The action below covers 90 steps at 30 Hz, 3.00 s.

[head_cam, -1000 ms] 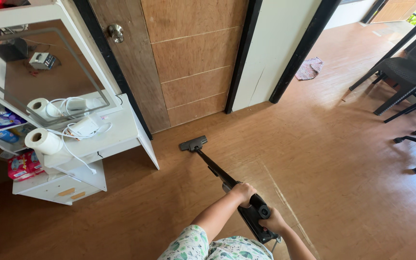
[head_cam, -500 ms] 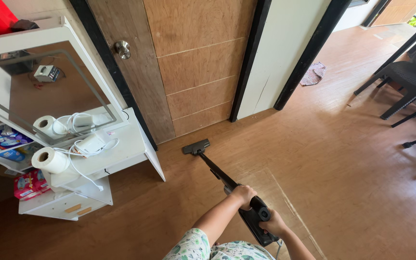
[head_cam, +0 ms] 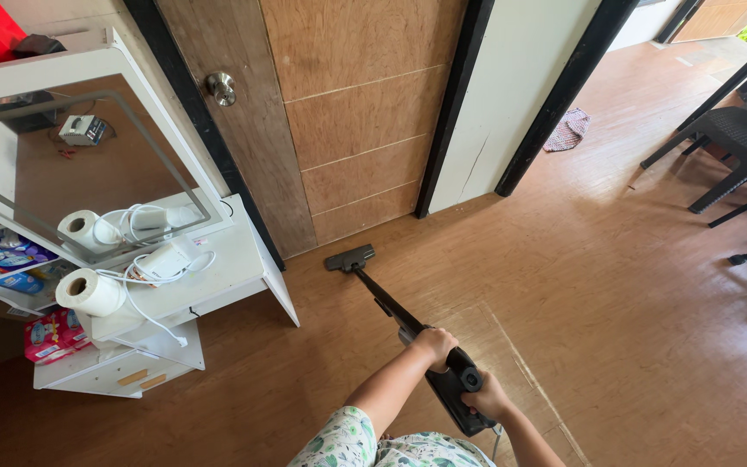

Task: The person untangles the cord of a corded stick vacuum, plugs it into a wall outlet, and then vacuums the wooden floor of a room. The person moves the vacuum back and forth across the floor, navigating around furniture and a doorway.

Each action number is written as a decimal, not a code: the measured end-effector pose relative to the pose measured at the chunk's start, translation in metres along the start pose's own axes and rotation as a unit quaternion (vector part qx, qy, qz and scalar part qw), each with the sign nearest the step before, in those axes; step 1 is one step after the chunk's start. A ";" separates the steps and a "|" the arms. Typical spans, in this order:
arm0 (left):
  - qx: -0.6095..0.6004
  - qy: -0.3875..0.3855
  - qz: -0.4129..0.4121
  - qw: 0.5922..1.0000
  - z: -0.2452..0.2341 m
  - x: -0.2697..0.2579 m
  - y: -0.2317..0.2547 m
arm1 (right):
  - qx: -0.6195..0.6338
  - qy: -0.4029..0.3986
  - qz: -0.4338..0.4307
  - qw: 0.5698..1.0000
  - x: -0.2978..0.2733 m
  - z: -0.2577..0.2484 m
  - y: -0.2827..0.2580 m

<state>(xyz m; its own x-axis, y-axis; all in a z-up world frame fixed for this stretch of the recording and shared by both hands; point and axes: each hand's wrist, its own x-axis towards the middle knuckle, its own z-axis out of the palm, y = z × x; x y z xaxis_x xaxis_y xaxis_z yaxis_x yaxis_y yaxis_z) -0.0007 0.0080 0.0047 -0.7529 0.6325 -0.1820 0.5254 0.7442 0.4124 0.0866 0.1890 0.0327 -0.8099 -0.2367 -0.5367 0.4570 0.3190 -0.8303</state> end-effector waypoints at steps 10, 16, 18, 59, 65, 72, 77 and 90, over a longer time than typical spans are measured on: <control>0.006 -0.047 -0.040 0.998 -0.011 0.005 0.068 | -0.045 -0.009 0.009 0.999 -0.031 -0.061 0.018; -0.012 -0.019 -0.035 0.999 0.011 0.012 0.088 | -0.064 -0.034 0.012 0.997 -0.046 -0.088 0.024; -0.021 0.000 -0.038 0.999 0.018 0.012 0.087 | -0.074 -0.036 0.014 0.997 -0.046 -0.090 0.024; -0.091 0.056 0.032 0.994 0.038 0.060 0.115 | 0.019 0.180 -0.019 0.983 -0.068 -0.078 0.057; -0.072 0.018 0.093 0.993 0.043 0.080 0.145 | 0.058 0.235 -0.009 0.970 -0.094 -0.088 0.073; -0.069 -0.019 0.156 0.985 0.052 0.105 0.177 | 0.094 0.294 -0.021 0.951 -0.116 -0.100 0.091; -0.073 -0.017 0.200 0.977 0.058 0.118 0.198 | 0.148 0.351 -0.002 0.925 -0.126 -0.095 0.100; -0.174 0.081 0.081 0.978 0.058 0.107 0.186 | 0.212 0.451 -0.031 0.866 -0.088 -0.068 0.086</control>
<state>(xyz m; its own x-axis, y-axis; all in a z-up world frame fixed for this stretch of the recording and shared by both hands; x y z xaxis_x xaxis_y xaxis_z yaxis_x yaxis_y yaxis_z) 0.0394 0.2268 0.0102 -0.7384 0.6729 0.0437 0.4979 0.5003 0.7084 0.1718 0.2996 0.0189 -0.7081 0.6334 -0.3120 0.3420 -0.0789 -0.9364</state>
